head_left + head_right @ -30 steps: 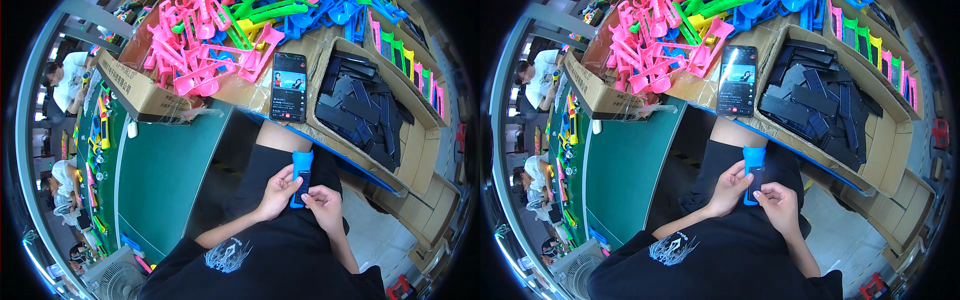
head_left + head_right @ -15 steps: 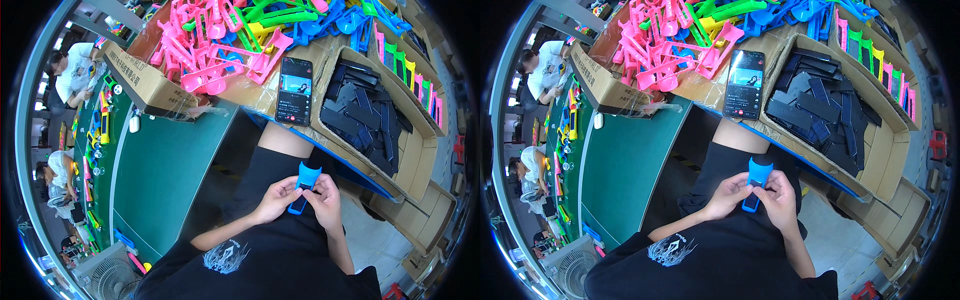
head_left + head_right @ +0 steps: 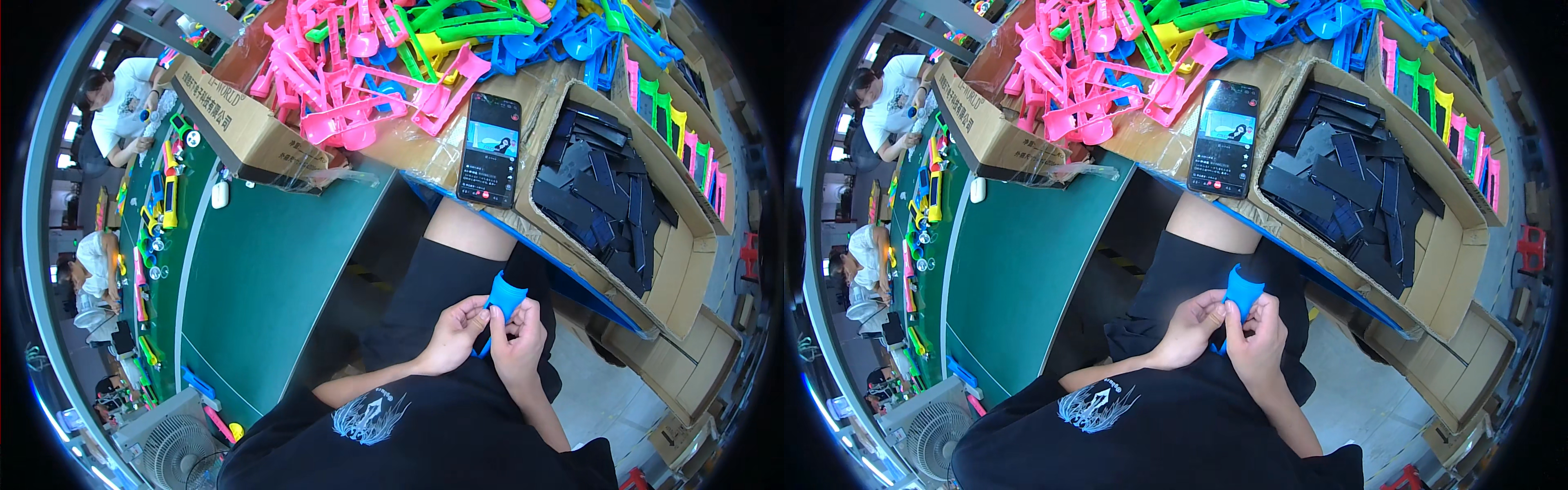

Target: The person picks plastic frames from a pile and black inserts from a box, fits each insert into a plastic frame by hand, and places the assembled parts into another box.

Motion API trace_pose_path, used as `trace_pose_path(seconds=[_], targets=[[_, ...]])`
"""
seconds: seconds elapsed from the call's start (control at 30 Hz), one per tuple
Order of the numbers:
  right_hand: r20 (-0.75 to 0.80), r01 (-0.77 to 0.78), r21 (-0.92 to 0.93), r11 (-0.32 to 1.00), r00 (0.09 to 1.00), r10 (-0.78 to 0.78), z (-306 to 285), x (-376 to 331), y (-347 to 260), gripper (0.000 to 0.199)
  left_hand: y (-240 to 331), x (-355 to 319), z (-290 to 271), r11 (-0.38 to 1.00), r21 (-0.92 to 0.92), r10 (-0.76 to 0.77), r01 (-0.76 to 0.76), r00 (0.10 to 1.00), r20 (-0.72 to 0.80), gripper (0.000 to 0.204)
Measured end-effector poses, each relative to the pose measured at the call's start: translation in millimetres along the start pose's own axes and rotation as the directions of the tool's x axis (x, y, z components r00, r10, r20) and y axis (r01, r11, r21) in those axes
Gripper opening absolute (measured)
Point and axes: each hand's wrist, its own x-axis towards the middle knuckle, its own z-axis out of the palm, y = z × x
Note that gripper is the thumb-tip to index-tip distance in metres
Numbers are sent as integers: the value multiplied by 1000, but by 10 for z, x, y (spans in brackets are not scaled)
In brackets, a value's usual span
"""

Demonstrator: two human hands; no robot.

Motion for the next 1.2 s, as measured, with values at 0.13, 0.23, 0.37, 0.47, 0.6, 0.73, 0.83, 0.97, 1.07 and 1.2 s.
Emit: trace_pose_path(seconds=[0.13, 0.23, 0.37, 0.47, 0.6, 0.73, 0.83, 0.97, 1.07, 1.2], targets=[[39, 30, -109, 994, 999, -26, 2, 31, -32, 22, -54, 1, -25, 1000, 0, 14, -14, 998, -68, 35], [91, -40, -14, 999, 995, 41, -63, 52, -21, 21, -2, -16, 6, 999, 36, 1, 2, 996, -89, 34], [208, -116, 223, 968, 976, 69, -201, 88, 71, 26, 89, 24, -58, 1000, 9, -10, 9, 997, 77, 27], [239, -131, 308, 942, 969, 57, -234, 66, 105, 35, 115, 29, -102, 998, -27, -57, 63, 980, 190, 28], [269, -198, 333, 922, 957, 108, -251, 47, 103, 40, 174, 26, -114, 993, 0, -115, 119, 958, 262, 41], [260, -192, 355, 915, 960, 100, -230, 30, 115, 40, 184, 11, -154, 990, 3, -134, 138, 953, 271, 44], [262, -204, 370, 906, 959, 109, -223, 43, 116, 39, 150, 25, -149, 988, -50, -127, 144, 961, 245, 45], [295, -186, 335, 923, 952, 85, -245, 100, 128, 36, 147, 59, -151, 983, -147, -73, 109, 969, 235, 38], [320, -220, 371, 902, 942, 98, -283, 152, 122, 33, 219, 81, -166, 968, -165, -148, 191, 959, 241, 38], [335, -245, 381, 891, 935, 114, -304, 146, 164, 33, 224, 87, -184, 960, -171, -175, 221, 952, 249, 39]])
